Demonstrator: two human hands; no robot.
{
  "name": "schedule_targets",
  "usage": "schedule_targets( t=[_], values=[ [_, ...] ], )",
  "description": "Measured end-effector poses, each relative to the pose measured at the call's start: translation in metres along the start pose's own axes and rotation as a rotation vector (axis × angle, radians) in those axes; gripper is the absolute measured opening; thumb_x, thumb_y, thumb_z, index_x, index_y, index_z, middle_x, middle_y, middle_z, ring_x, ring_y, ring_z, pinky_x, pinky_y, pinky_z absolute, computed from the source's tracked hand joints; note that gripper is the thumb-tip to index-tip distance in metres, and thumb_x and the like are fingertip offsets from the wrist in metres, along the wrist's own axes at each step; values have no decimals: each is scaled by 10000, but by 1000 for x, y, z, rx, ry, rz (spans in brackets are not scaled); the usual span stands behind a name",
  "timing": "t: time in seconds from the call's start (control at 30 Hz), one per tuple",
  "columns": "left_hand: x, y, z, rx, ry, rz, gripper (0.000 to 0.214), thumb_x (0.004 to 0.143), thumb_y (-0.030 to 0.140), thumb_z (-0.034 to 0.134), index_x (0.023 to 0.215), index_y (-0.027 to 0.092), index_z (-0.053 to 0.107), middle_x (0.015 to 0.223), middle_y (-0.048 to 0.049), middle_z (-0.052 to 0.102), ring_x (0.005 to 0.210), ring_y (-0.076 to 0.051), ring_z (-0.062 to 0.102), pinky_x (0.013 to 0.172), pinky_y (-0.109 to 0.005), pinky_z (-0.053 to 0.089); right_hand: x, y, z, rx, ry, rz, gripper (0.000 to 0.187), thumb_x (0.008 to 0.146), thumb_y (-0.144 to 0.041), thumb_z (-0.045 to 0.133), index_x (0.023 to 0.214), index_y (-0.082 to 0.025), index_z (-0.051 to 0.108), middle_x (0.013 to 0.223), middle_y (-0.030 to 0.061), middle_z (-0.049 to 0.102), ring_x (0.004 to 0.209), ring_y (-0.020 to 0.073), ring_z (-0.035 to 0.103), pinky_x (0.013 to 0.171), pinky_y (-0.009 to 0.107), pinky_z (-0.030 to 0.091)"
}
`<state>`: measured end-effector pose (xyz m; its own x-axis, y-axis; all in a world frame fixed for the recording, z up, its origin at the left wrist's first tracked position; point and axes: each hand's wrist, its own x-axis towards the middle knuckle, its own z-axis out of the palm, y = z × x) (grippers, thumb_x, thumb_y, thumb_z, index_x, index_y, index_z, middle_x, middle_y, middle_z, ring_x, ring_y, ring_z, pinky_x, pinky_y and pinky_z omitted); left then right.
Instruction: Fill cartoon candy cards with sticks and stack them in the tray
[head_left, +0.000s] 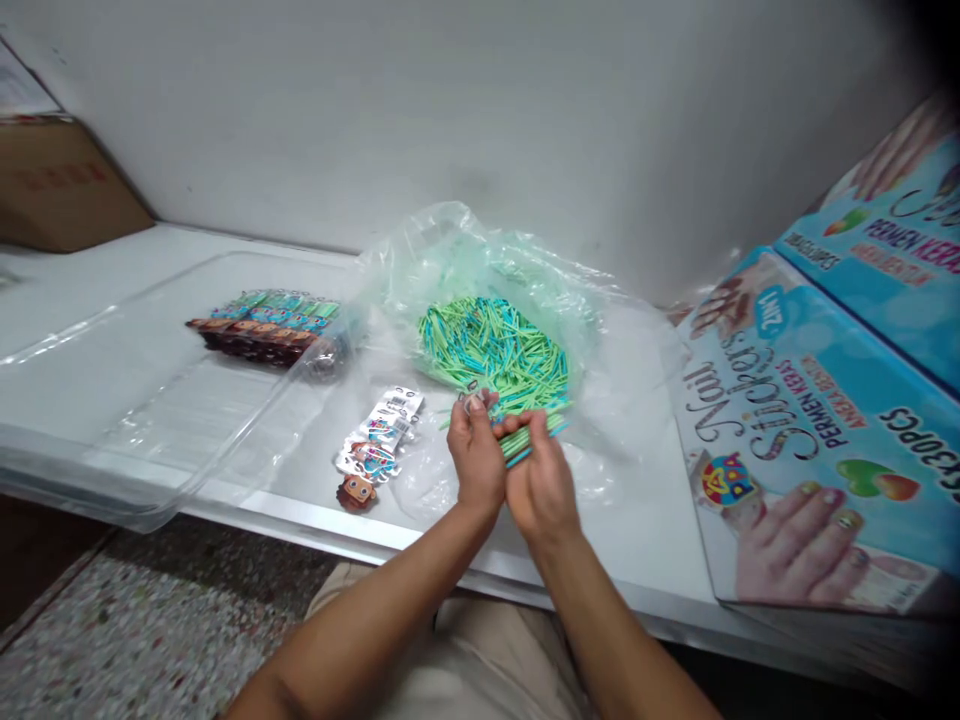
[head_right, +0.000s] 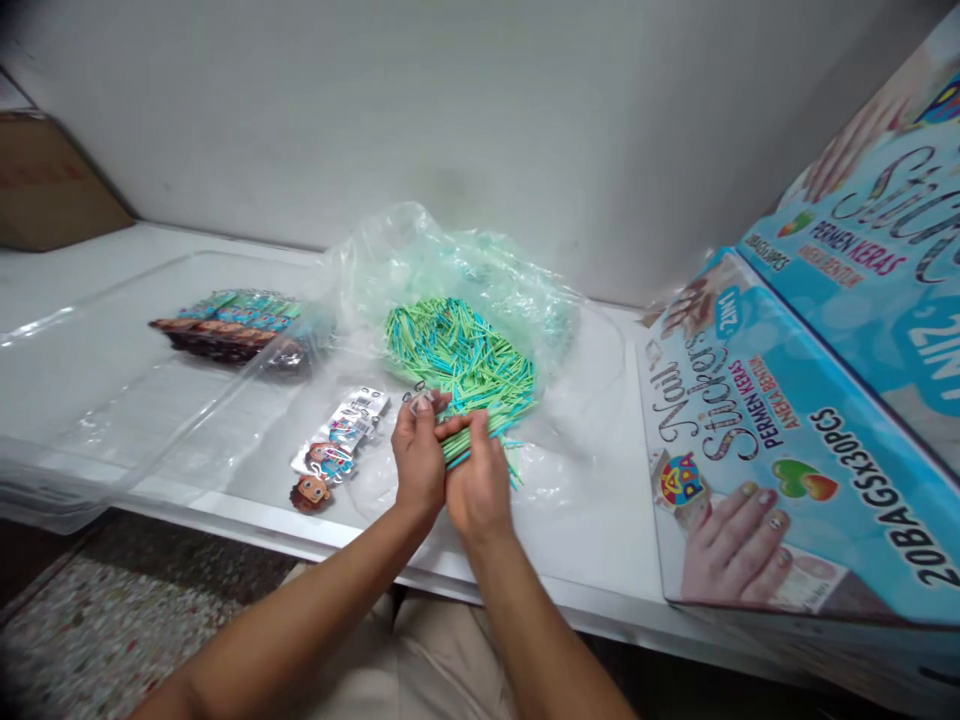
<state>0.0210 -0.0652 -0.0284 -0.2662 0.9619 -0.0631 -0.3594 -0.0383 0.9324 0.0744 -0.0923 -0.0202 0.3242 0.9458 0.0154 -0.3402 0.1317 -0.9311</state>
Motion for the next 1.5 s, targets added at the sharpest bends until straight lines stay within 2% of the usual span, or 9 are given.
schedule_targets(
  t=[0.1, 0.23, 0.37, 0.53, 0.7, 0.87, 1.07, 1.27, 1.5],
  values=[
    [-3, -2, -4, 16, -16, -55, 306, 916, 444, 411, 1007, 170, 513, 1087, -115, 631, 953, -182, 630, 645, -231, 516, -17, 18, 4, -91, 20, 26, 373, 870, -568, 481, 748, -218, 528, 786, 18, 592, 809, 168, 573, 789, 300, 464],
    [2, 10, -25, 177, -124, -69, 309, 875, 472, 477, 973, 182, 525, 860, -41, 614, 796, -145, 596, 592, -210, 471, -25, 21, -13, -126, -191, 118, 411, 898, -573, 442, 715, -208, 493, 617, -31, 474, 542, 110, 448, 513, 235, 386],
    [1, 29, -50, 146, -321, -78, 430, 687, 406, 733, 998, 177, 544, 717, 37, 520, 678, -90, 541, 673, -206, 458, -26, 8, -22, -185, -347, 160, 390, 897, -573, 458, 785, -201, 489, 568, -79, 359, 443, 73, 311, 421, 214, 248],
    [-6, 41, -65, 155, -574, -312, 427, 675, 442, 716, 956, 138, 612, 618, 23, 532, 502, -96, 505, 478, -220, 418, -32, 2, -22, -320, -473, 140, 435, 941, -536, 389, 668, -199, 432, 561, -58, 386, 472, 79, 351, 458, 232, 281],
    [-8, 45, -67, 201, -490, -315, 280, 644, 344, 722, 776, 128, 601, 581, 37, 533, 467, -64, 461, 435, -179, 353, -38, 5, -23, -369, -499, 137, 351, 924, -507, 460, 753, -200, 456, 627, -52, 415, 512, 79, 361, 470, 225, 292],
    [-9, 47, -68, 105, -536, -303, 166, 629, 245, 655, 686, 143, 537, 563, 44, 514, 506, -74, 477, 507, -194, 382, -42, 6, -23, -319, -538, 164, 417, 925, -535, 436, 694, -188, 451, 585, -54, 395, 478, 67, 344, 451, 223, 260],
    [-11, 50, -72, 181, -527, -165, 72, 618, 163, 528, 565, 139, 487, 526, 45, 444, 527, -59, 419, 526, -173, 352, -47, 8, -23, -320, -498, 204, 479, 933, -539, 417, 629, -173, 467, 490, -67, 354, 432, 58, 314, 436, 223, 223],
    [-14, 48, -73, 208, -568, -295, 258, 661, 298, 651, 868, 161, 581, 555, 50, 501, 480, -101, 492, 425, -185, 371, -48, 5, -24, -283, -552, 214, 465, 913, -554, 447, 634, -182, 439, 499, -73, 344, 426, 55, 294, 418, 217, 207],
    [-14, 50, -73, 272, -544, -302, 233, 665, 352, 660, 727, 138, 592, 553, 27, 512, 475, -92, 465, 377, -172, 347, -49, 1, -26, -342, -591, 196, 422, 919, -539, 447, 693, -184, 444, 565, -63, 378, 458, 60, 305, 428, 219, 222]
  ],
)
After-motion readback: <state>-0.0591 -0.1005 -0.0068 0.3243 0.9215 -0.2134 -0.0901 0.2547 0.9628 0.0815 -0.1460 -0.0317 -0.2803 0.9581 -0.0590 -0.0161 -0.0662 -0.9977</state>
